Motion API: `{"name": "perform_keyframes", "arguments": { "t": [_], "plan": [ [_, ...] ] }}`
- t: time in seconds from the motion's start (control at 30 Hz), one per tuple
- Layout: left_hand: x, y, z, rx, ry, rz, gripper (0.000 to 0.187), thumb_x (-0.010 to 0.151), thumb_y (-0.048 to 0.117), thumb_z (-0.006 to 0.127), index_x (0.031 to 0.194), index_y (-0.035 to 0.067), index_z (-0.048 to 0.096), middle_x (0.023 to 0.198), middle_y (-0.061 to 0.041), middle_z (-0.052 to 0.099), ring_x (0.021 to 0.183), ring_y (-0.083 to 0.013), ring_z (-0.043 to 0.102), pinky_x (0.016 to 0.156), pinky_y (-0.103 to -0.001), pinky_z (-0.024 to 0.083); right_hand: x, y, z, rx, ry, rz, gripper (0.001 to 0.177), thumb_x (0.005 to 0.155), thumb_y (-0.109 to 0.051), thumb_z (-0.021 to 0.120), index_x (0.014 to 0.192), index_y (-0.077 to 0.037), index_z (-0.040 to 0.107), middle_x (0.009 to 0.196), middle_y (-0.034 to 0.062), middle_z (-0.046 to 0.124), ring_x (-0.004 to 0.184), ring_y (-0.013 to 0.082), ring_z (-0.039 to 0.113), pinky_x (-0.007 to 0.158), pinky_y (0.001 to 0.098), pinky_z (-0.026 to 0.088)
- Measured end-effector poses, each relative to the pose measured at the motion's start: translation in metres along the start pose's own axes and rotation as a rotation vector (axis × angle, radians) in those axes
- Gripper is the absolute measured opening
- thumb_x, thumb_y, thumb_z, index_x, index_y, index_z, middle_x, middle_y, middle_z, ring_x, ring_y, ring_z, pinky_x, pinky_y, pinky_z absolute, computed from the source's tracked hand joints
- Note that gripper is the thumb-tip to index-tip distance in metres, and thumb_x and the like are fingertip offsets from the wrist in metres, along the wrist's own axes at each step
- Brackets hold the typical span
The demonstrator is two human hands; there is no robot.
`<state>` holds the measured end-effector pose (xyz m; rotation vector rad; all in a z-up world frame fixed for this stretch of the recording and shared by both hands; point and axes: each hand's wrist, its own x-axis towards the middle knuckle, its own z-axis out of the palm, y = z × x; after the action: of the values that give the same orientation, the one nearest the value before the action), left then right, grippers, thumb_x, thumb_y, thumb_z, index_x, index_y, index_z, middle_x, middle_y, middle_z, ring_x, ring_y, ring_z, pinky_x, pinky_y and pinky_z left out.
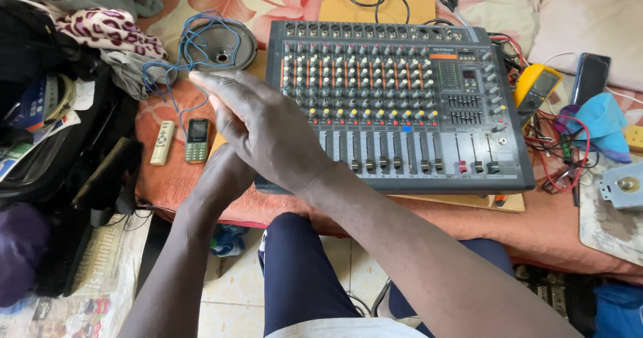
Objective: Repairing and calibrating an audio mixer using a screwdriver and adjusting various knobs and sliders.
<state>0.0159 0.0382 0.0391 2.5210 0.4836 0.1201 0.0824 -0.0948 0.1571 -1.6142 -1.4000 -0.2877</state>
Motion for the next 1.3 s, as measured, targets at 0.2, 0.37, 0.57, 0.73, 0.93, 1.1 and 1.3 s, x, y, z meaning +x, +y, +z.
{"name": "perform_keyframes", "arguments": {
  "t": [0.2,0.37,0.57,0.73,0.93,1.1,1.3],
  "plan": [
    [0.001,-0.002,0.005,0.003,0.012,0.026,0.032,0.087,0.026,0.054,0.070,-0.001,0.057,0.071,-0.029,0.065,0.064,-0.0524,0.048,0.061,-0.055,0.036,0.004,-0.010,-0.005,0.031,-0.017,0.146,0.039,0.105,-0.048,0.048,0.132,-0.024,0.065,0.127,0.0002,0.064,0.120,0.0181,0.069,0.097,0.0344,0.060],
    [0.000,-0.006,0.007,0.011,0.020,0.043,0.033,0.087,0.026,0.055,0.068,-0.001,0.056,0.070,-0.029,0.064,0.063,-0.0520,0.047,0.061,-0.055,0.036,-0.001,0.003,-0.002,0.082,-0.055,0.027,0.037,0.116,-0.016,0.046,0.152,-0.014,0.045,0.146,0.0112,0.064,0.137,0.0256,0.065,0.119,0.0344,0.051],
    [-0.001,-0.010,0.010,0.017,0.024,0.054,0.035,0.087,0.027,0.056,0.066,-0.001,0.055,0.069,-0.029,0.064,0.062,-0.0516,0.047,0.061,-0.055,0.036,-0.016,0.004,-0.008,-0.032,-0.036,0.033,0.051,0.111,-0.013,0.065,0.153,-0.024,0.039,0.122,0.0008,0.069,0.112,0.0190,0.068,0.101,0.0317,0.057],
    [-0.002,0.003,0.010,0.047,0.010,0.146,0.022,0.095,0.030,0.058,0.093,0.008,0.058,0.091,-0.023,0.072,0.086,-0.0539,0.062,0.069,-0.056,0.042,-0.026,0.023,-0.016,-0.185,0.033,0.097,0.060,0.113,-0.007,0.065,0.159,-0.029,0.033,0.110,0.0040,0.060,0.095,0.0194,0.062,0.084,0.0328,0.059],
    [0.003,0.007,0.021,0.037,0.043,-0.009,0.025,0.102,0.037,0.053,0.103,0.012,0.049,0.085,-0.021,0.072,0.086,-0.0532,0.062,0.075,-0.058,0.040,-0.032,0.040,-0.047,-0.195,0.193,0.120,0.051,0.113,-0.008,0.059,0.157,-0.023,0.036,0.118,0.0043,0.063,0.101,0.0162,0.069,0.089,0.0314,0.063],
    [-0.004,0.041,0.007,-0.605,0.149,-0.229,0.017,0.104,0.026,0.051,0.096,0.011,0.048,0.078,-0.003,0.046,0.069,-0.0159,0.041,0.063,-0.038,0.036,-0.041,0.071,-0.073,-0.241,0.286,0.121,0.066,0.110,0.008,0.063,0.160,-0.022,0.031,0.111,0.0011,0.063,0.081,0.0087,0.061,0.061,0.0180,0.058],
    [0.012,0.074,0.029,-1.709,0.086,-0.367,0.013,0.092,0.004,0.046,0.096,0.008,0.058,0.071,-0.009,0.056,0.054,-0.0159,0.045,0.048,-0.028,0.033,-0.050,0.071,-0.120,-0.317,0.345,0.187,0.052,0.115,-0.005,0.059,0.158,-0.017,0.033,0.126,0.0103,0.066,0.110,0.0189,0.069,0.097,0.0325,0.063]
  ]
}}
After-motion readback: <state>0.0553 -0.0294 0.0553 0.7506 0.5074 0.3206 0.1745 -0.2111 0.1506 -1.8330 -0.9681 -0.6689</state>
